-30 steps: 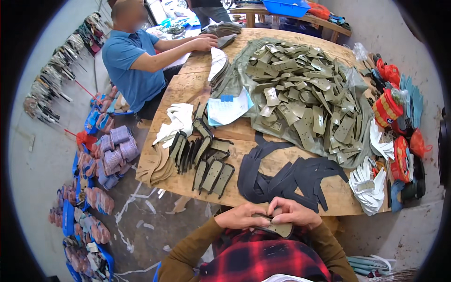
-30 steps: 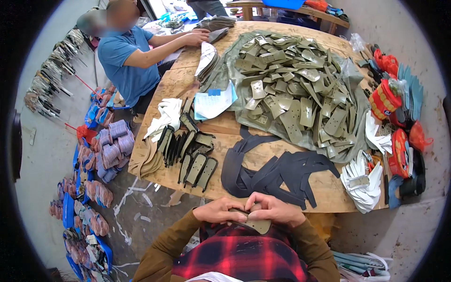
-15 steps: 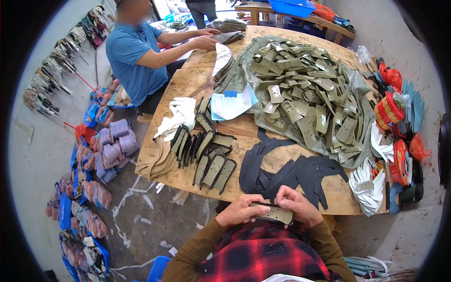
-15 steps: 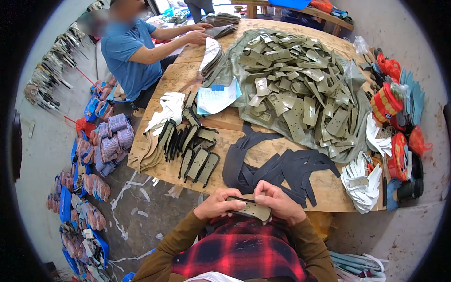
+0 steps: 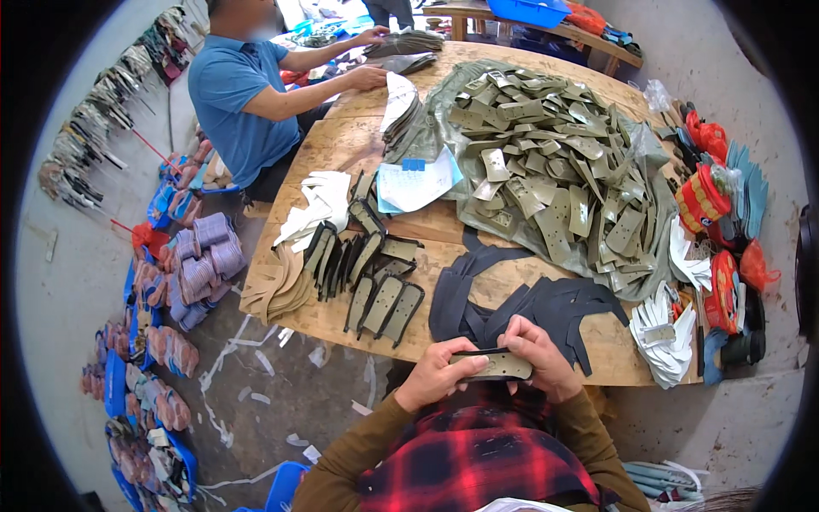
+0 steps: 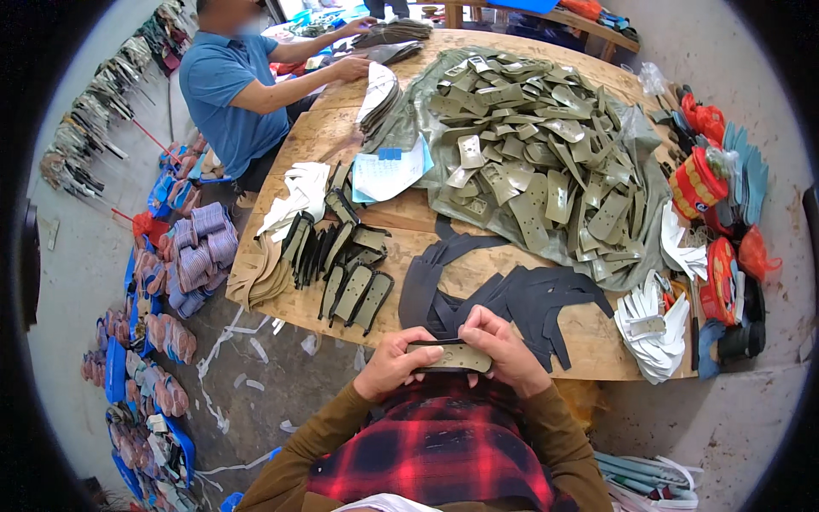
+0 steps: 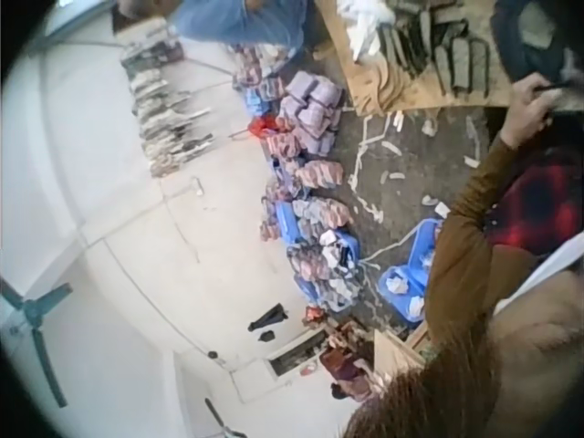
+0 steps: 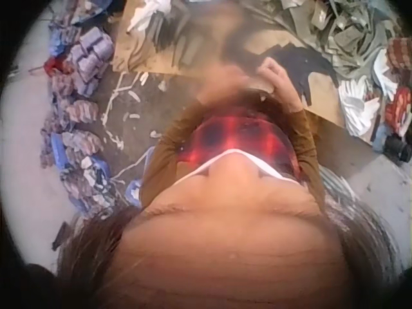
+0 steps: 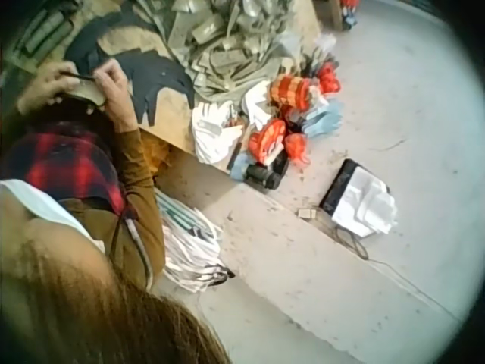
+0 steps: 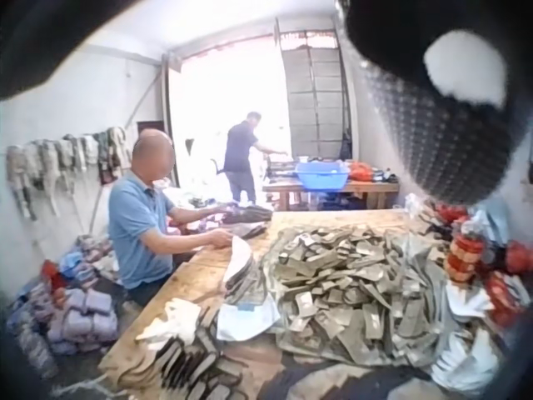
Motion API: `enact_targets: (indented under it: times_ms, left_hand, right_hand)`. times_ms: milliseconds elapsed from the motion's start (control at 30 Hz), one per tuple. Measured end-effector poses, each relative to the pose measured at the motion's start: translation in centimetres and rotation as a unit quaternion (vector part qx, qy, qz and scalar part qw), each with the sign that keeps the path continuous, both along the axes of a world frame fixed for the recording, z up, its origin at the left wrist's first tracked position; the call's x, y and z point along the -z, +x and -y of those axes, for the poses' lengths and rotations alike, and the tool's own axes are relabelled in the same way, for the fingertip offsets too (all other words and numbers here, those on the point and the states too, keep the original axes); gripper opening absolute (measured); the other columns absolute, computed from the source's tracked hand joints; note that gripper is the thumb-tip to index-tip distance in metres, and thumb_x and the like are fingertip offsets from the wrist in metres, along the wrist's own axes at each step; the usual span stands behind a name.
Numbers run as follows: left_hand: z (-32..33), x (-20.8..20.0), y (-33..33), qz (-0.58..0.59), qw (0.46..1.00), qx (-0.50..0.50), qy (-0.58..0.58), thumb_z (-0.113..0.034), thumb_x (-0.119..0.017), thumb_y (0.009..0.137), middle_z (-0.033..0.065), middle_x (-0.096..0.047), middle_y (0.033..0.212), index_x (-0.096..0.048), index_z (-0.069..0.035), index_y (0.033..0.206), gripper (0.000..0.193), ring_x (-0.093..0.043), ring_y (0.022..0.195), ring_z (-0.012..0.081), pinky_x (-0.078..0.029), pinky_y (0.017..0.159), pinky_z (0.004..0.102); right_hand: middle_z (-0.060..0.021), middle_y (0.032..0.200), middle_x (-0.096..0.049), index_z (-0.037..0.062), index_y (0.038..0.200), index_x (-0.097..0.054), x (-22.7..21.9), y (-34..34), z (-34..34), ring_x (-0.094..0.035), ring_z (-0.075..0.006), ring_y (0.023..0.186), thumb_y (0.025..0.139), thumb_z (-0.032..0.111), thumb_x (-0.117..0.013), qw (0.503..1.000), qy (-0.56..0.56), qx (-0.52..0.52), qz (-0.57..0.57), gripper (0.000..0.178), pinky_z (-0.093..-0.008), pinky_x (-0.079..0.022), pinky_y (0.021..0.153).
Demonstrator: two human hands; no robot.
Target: The person assembles shoe parts by hand, repeatedly picking up a small beige rectangular piece and a black curved piece, aligning them, and pressing them together. The person handles the components one at a time, placing the finished assemblies on the table.
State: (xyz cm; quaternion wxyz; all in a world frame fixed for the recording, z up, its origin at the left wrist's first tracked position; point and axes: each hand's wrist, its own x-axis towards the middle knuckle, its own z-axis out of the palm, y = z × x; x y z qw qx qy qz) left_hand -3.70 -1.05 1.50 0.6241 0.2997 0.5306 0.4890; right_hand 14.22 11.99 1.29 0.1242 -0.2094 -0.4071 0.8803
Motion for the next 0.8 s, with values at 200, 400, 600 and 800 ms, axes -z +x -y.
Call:
enact_targets:
  times_ms: [200, 400, 600, 800]
  left_hand:
    - [-0.6, 0.8, 1.1, 0.046, 0.995, -0.088, 0.006, -0.020, -0.064, 0.095, -0.0012, -0.060, 0.071, -0.063, -0.005, 0.097, 0.015, -0.053, 0.053, 0.0026, -0.039, 0.044, 0.0182]
    - [-0.5, 0.4, 0.4, -0.038, 0.987, 0.154, 0.034, -0.024, -0.054, 0.101, 0.0023, -0.063, 0.072, -0.060, -0.001, 0.105, 0.024, -0.059, 0.057, 0.0072, -0.044, 0.048, 0.0195]
    - [-0.6, -0.9, 1.1, 0.048, 0.993, 0.108, -0.001, -0.026, -0.044, 0.104, 0.0074, -0.064, 0.070, -0.052, 0.000, 0.116, 0.030, -0.055, 0.048, 0.0093, -0.042, 0.044, 0.0207]
    - [-0.8, -0.3, 3.3, 0.018, 0.999, 0.007, 0.030, -0.025, -0.049, 0.103, 0.0031, -0.058, 0.068, -0.054, 0.000, 0.111, 0.026, -0.053, 0.051, 0.0097, -0.038, 0.046, 0.0237]
  right_hand:
    - [-0.0019, 0.074, -0.057, 0.0072, 0.095, -0.051, -1.2, -0.7, -0.7, -0.060, -0.0106, 0.053, 0.097, 0.025, -0.059, 0.998, -0.010, 0.062, -0.014, 0.020, -0.0234, -0.046, 0.040]
    - [0.0006, 0.072, -0.058, 0.0083, 0.092, -0.054, -2.6, -0.8, -3.0, -0.056, -0.0087, 0.049, 0.097, 0.028, -0.060, 0.974, 0.183, -0.080, 0.109, 0.021, -0.0209, -0.041, 0.040]
    - [-0.0012, 0.082, -0.060, 0.0075, 0.102, -0.053, -2.1, -0.8, -2.6, -0.058, -0.0073, 0.055, 0.101, 0.026, -0.053, 0.996, 0.081, -0.039, 0.028, 0.019, -0.0187, -0.042, 0.040]
    - [-0.0042, 0.091, -0.056, 0.0057, 0.108, -0.051, 1.7, -2.7, -1.4, -0.054, -0.0104, 0.083, 0.104, 0.036, -0.045, 0.955, 0.267, 0.124, 0.023, 0.031, -0.0248, -0.045, 0.075]
